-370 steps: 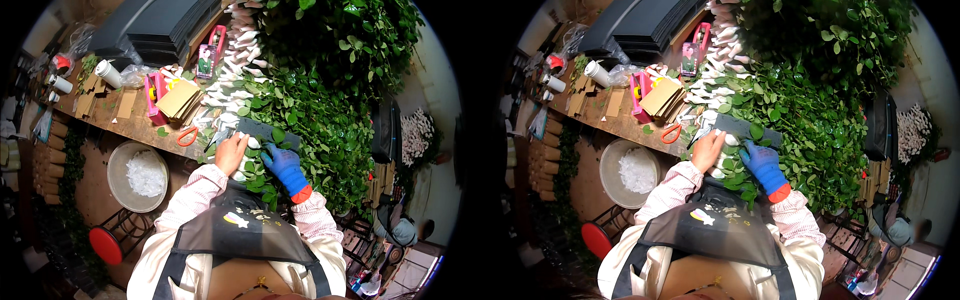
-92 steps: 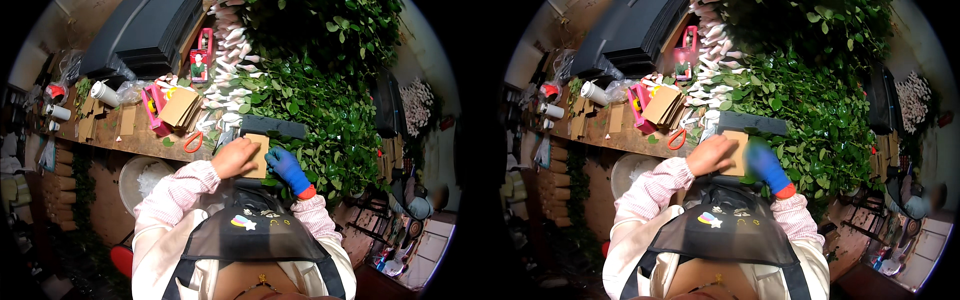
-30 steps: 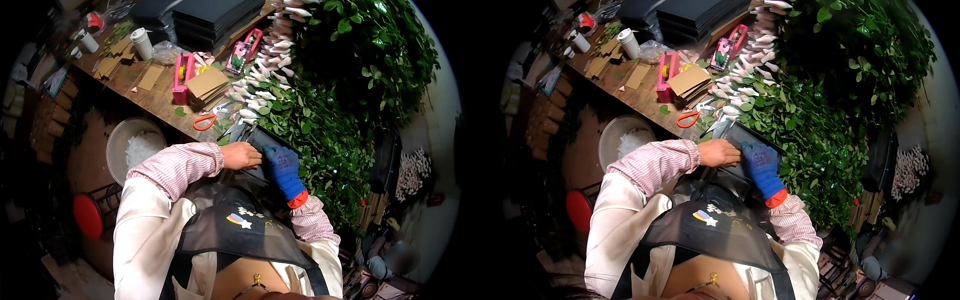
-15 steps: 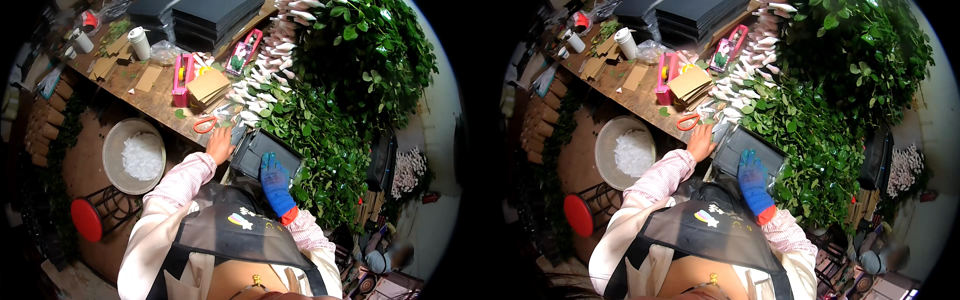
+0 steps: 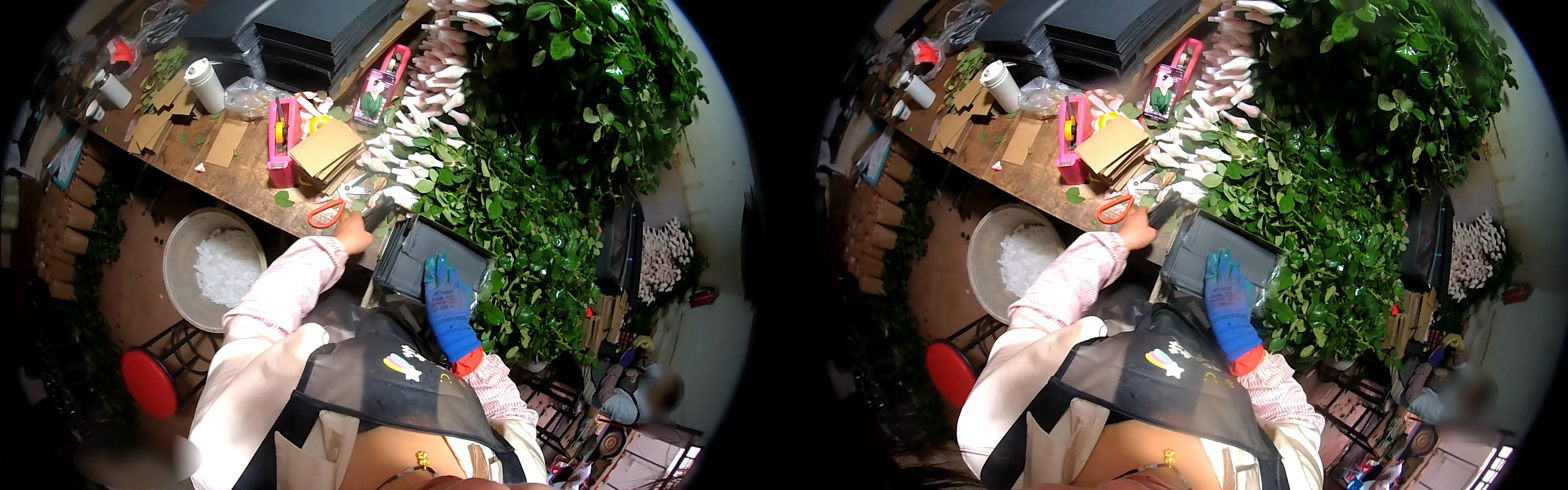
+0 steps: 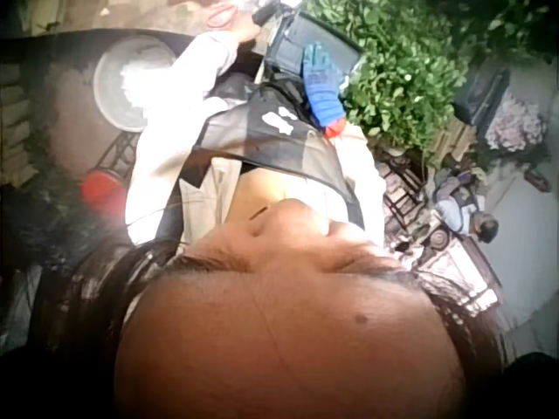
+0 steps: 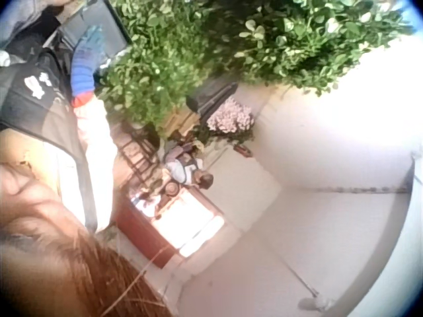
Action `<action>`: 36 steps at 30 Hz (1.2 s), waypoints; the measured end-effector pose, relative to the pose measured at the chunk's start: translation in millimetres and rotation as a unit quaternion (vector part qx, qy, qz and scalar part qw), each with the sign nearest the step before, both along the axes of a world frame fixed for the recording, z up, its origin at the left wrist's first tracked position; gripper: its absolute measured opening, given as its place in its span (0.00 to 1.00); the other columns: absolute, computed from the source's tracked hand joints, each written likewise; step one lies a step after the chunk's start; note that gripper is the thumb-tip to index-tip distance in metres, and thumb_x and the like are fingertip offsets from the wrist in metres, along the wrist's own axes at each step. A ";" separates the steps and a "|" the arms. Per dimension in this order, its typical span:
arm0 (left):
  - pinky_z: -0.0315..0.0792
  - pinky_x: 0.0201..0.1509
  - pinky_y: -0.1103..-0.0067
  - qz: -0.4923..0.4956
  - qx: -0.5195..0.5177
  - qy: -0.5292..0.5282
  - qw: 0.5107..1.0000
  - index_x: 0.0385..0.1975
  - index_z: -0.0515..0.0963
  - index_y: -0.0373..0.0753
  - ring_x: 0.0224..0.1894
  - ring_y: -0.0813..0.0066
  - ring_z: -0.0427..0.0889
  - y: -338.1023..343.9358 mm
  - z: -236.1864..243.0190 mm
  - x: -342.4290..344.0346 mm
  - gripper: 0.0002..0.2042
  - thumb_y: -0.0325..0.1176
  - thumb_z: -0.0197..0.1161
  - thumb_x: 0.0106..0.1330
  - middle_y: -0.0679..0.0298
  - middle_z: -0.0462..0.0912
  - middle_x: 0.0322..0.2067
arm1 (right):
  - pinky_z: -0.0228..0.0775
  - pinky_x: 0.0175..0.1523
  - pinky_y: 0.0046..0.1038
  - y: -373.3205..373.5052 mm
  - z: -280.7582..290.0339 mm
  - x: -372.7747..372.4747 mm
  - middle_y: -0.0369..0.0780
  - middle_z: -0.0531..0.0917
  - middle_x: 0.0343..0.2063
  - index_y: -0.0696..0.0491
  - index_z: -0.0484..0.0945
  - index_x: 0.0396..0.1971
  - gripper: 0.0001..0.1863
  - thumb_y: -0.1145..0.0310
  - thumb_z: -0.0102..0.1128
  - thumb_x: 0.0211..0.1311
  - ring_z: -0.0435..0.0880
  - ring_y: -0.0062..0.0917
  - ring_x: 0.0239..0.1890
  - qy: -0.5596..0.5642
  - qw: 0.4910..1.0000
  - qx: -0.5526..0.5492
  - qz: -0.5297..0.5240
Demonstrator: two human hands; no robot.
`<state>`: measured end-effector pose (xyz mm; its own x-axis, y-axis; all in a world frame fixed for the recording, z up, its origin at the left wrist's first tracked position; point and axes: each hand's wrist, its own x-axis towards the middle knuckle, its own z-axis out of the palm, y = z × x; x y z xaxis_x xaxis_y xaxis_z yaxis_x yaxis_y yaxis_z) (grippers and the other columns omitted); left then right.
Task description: The person arranges white flowers and green leaves into a black tray. They pick up flowers and leaves, place them into the tray, and adjust their positions. The person also handles cardboard pieces and a stapler, likely for packaging.
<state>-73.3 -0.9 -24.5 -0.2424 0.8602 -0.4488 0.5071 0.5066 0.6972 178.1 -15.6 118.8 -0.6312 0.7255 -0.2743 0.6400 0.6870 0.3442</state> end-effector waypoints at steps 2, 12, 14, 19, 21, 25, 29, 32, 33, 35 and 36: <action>0.65 0.65 0.63 0.084 0.046 -0.092 0.991 0.64 0.66 0.34 0.61 0.42 0.70 -20.1 13.5 -0.2 0.31 0.24 0.57 0.54 0.37 0.70 0.56 | 0.75 0.53 0.32 0.9 -2.6 0.7 0.49 0.65 0.70 0.56 0.63 0.68 0.32 0.71 0.52 0.62 0.74 0.36 0.56 0.000 1.000 -0.001 -0.002; 0.71 0.60 0.65 -0.177 0.032 -0.101 0.978 0.63 0.65 0.39 0.57 0.45 0.78 -57.3 117.3 -11.2 0.31 0.20 0.54 0.54 0.43 0.79 0.51 | 0.75 0.54 0.33 1.3 -9.7 5.0 0.50 0.65 0.69 0.58 0.63 0.68 0.32 0.71 0.52 0.61 0.74 0.37 0.56 0.009 1.000 0.008 0.006; 0.73 0.55 0.62 -0.200 0.028 -0.070 0.977 0.58 0.67 0.41 0.52 0.45 0.80 -59.1 136.7 -11.3 0.27 0.21 0.57 0.55 0.45 0.82 0.46 | 0.75 0.53 0.32 1.5 -9.3 4.6 0.50 0.66 0.69 0.58 0.64 0.67 0.32 0.71 0.52 0.61 0.75 0.37 0.56 0.012 1.000 0.011 0.004; 0.74 0.48 0.56 -0.233 -0.014 0.059 0.971 0.49 0.72 0.42 0.43 0.44 0.83 -52.5 129.2 -4.1 0.19 0.31 0.66 0.57 0.48 0.84 0.36 | 0.76 0.51 0.31 3.0 -6.6 3.4 0.50 0.68 0.67 0.58 0.66 0.65 0.30 0.71 0.53 0.62 0.76 0.35 0.55 0.036 0.999 0.010 0.006; 0.74 0.48 0.55 -0.251 -0.016 0.116 0.961 0.49 0.72 0.42 0.42 0.43 0.83 -46.5 128.6 -7.2 0.18 0.32 0.66 0.58 0.48 0.84 0.34 | 0.76 0.51 0.31 4.2 -4.3 2.9 0.49 0.69 0.66 0.58 0.67 0.65 0.29 0.71 0.53 0.61 0.76 0.34 0.54 0.038 0.999 0.012 0.006; 0.72 0.58 0.64 -0.214 0.072 -0.080 0.971 0.54 0.72 0.40 0.53 0.49 0.79 -61.5 95.6 -21.1 0.24 0.30 0.69 0.57 0.47 0.79 0.50 | 0.77 0.51 0.31 5.6 -0.6 4.5 0.48 0.69 0.66 0.58 0.67 0.64 0.29 0.71 0.53 0.61 0.76 0.34 0.54 0.042 0.999 0.021 0.025; 0.71 0.56 0.63 -0.161 0.023 0.070 0.984 0.52 0.72 0.37 0.53 0.50 0.77 -80.3 98.0 -34.0 0.24 0.25 0.67 0.52 0.54 0.79 0.42 | 0.77 0.50 0.32 5.8 -7.4 7.7 0.49 0.69 0.66 0.58 0.66 0.65 0.30 0.72 0.52 0.60 0.76 0.35 0.53 0.046 0.998 0.026 0.037; 0.70 0.49 0.68 -0.224 0.231 0.337 0.885 0.40 0.76 0.39 0.43 0.61 0.77 -104.2 87.3 -23.1 0.12 0.29 0.62 0.55 0.60 0.77 0.33 | 0.77 0.51 0.32 5.4 -5.6 8.6 0.48 0.69 0.66 0.58 0.64 0.67 0.31 0.73 0.52 0.60 0.76 0.34 0.53 0.032 0.998 0.033 0.049; 0.69 0.48 0.70 -0.236 0.277 0.385 0.848 0.38 0.76 0.40 0.41 0.63 0.77 -108.4 82.9 -17.1 0.10 0.30 0.61 0.56 0.61 0.76 0.32 | 0.77 0.51 0.32 5.6 -6.4 10.3 0.48 0.69 0.66 0.58 0.63 0.67 0.32 0.73 0.52 0.60 0.76 0.34 0.53 0.032 0.997 0.038 0.057; 0.68 0.51 0.71 -0.256 0.297 0.406 0.826 0.34 0.76 0.38 0.38 0.65 0.75 -111.7 81.6 -5.1 0.07 0.32 0.57 0.58 0.62 0.74 0.31 | 0.77 0.51 0.32 5.9 -7.7 13.2 0.48 0.68 0.67 0.58 0.62 0.68 0.33 0.73 0.51 0.60 0.76 0.33 0.54 0.023 0.997 0.038 0.058; 0.68 0.51 0.71 -0.265 0.318 0.404 0.816 0.34 0.76 0.38 0.39 0.66 0.75 -112.1 87.2 -2.2 0.07 0.32 0.57 0.58 0.62 0.74 0.31 | 0.77 0.50 0.32 6.5 -8.7 13.5 0.47 0.68 0.67 0.57 0.61 0.69 0.33 0.73 0.51 0.61 0.76 0.33 0.54 0.016 0.998 0.034 0.052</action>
